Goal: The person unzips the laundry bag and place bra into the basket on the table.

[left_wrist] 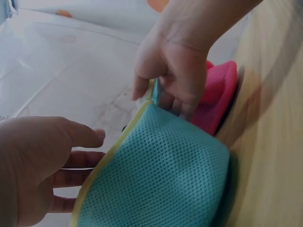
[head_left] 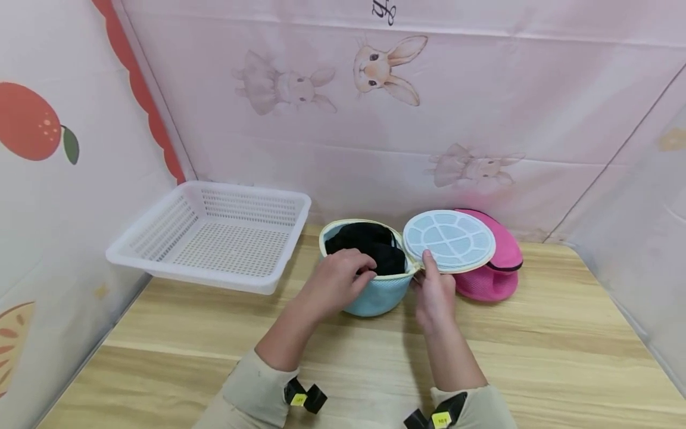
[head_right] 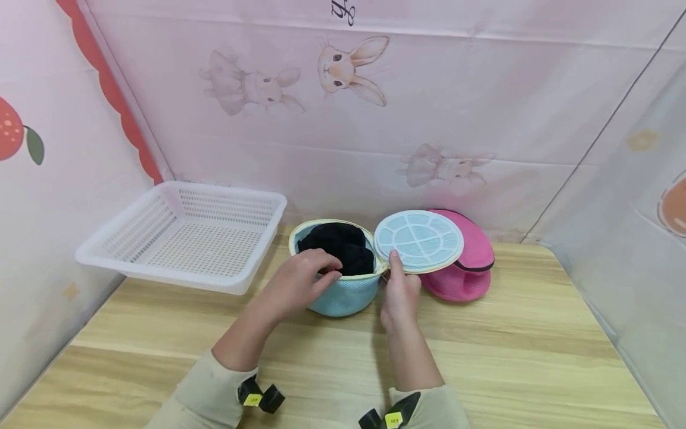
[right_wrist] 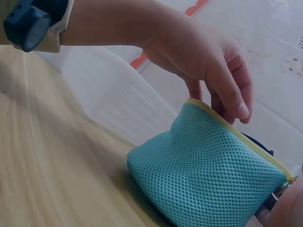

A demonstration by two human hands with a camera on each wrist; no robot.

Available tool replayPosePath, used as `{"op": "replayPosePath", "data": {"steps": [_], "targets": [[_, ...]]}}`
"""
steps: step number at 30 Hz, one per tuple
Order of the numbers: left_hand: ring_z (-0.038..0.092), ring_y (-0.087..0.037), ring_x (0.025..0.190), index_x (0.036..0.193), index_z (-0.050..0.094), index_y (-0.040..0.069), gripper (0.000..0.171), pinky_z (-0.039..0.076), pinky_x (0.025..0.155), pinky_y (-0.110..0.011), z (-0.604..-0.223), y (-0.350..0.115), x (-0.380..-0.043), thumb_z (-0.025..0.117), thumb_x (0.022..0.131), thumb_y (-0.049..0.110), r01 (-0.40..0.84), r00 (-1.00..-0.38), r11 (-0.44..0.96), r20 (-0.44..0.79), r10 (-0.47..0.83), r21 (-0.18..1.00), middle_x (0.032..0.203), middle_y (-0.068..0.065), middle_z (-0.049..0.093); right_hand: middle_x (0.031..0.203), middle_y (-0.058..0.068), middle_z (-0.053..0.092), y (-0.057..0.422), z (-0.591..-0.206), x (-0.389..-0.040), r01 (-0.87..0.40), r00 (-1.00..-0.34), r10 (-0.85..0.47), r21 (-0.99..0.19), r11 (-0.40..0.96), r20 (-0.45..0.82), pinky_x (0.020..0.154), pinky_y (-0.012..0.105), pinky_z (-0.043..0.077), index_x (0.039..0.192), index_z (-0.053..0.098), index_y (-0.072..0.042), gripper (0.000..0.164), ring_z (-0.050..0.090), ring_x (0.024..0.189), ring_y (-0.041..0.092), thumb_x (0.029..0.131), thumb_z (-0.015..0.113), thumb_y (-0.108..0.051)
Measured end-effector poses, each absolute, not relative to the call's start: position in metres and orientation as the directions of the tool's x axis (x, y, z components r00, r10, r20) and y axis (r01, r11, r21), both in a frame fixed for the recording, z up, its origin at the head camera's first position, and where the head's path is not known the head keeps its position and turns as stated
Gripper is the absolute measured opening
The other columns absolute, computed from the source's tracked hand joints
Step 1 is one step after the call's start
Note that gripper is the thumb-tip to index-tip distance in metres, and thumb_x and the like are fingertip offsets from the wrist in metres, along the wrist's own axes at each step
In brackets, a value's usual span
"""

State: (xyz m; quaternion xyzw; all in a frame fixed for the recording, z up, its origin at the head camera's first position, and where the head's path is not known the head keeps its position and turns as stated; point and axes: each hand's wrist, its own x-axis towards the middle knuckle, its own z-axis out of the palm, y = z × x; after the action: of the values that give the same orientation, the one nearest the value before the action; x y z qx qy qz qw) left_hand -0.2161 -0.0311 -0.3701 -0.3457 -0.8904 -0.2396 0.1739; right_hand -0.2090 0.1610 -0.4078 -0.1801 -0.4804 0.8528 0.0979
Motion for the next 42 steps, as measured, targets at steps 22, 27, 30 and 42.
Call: {"op": "replayPosePath", "data": {"steps": [22, 27, 30, 42], "targets": [[0.048, -0.023, 0.133, 0.145, 0.045, 0.016, 0.072, 0.041, 0.108, -0.042, -0.358, -0.015, -0.278, 0.076, 0.085, 0.040, 0.549, -0.794, 0.759, -0.065, 0.604, 0.351, 0.143, -0.006, 0.052, 0.114, 0.003, 0.065, 0.160, -0.405, -0.207, 0.008, -0.929, 0.304, -0.833, -0.553, -0.211, 0.105, 0.034, 0.042, 0.141, 0.042, 0.002, 0.051, 0.060, 0.110, 0.014, 0.102, 0.051, -0.030], [0.056, -0.021, 0.123, 0.136, 0.053, 0.014, 0.063, 0.047, 0.100, -0.040, -0.358, -0.019, -0.281, 0.078, 0.083, 0.037, 0.512, -0.817, 0.750, -0.033, 0.576, 0.419, 0.134, -0.004, 0.059, 0.107, 0.000, 0.068, 0.162, -0.405, -0.207, -0.007, -0.925, 0.320, -0.831, -0.556, -0.205, 0.102, 0.033, 0.044, 0.140, 0.043, 0.001, 0.050, 0.062, 0.105, 0.012, 0.102, 0.053, -0.029], [0.056, -0.020, 0.121, 0.137, 0.051, 0.015, 0.067, 0.048, 0.099, -0.041, -0.359, -0.018, -0.281, 0.078, 0.082, 0.040, 0.527, -0.808, 0.750, -0.041, 0.588, 0.399, 0.133, -0.004, 0.059, 0.110, 0.001, 0.066, 0.162, -0.405, -0.207, -0.007, -0.926, 0.318, -0.833, -0.553, -0.203, 0.103, 0.033, 0.044, 0.140, 0.042, 0.001, 0.050, 0.061, 0.106, 0.013, 0.102, 0.052, -0.030], [0.054, -0.030, 0.118, 0.147, 0.042, 0.025, 0.074, 0.050, 0.090, -0.050, -0.381, 0.002, -0.278, 0.072, 0.083, 0.048, 0.570, -0.809, 0.817, -0.111, 0.577, 0.087, 0.135, -0.006, 0.053, 0.107, 0.001, 0.065, 0.159, -0.405, -0.206, -0.001, -0.925, 0.321, -0.842, -0.539, -0.205, 0.105, 0.032, 0.042, 0.139, 0.043, 0.003, 0.051, 0.061, 0.105, 0.011, 0.102, 0.053, -0.029]]}}
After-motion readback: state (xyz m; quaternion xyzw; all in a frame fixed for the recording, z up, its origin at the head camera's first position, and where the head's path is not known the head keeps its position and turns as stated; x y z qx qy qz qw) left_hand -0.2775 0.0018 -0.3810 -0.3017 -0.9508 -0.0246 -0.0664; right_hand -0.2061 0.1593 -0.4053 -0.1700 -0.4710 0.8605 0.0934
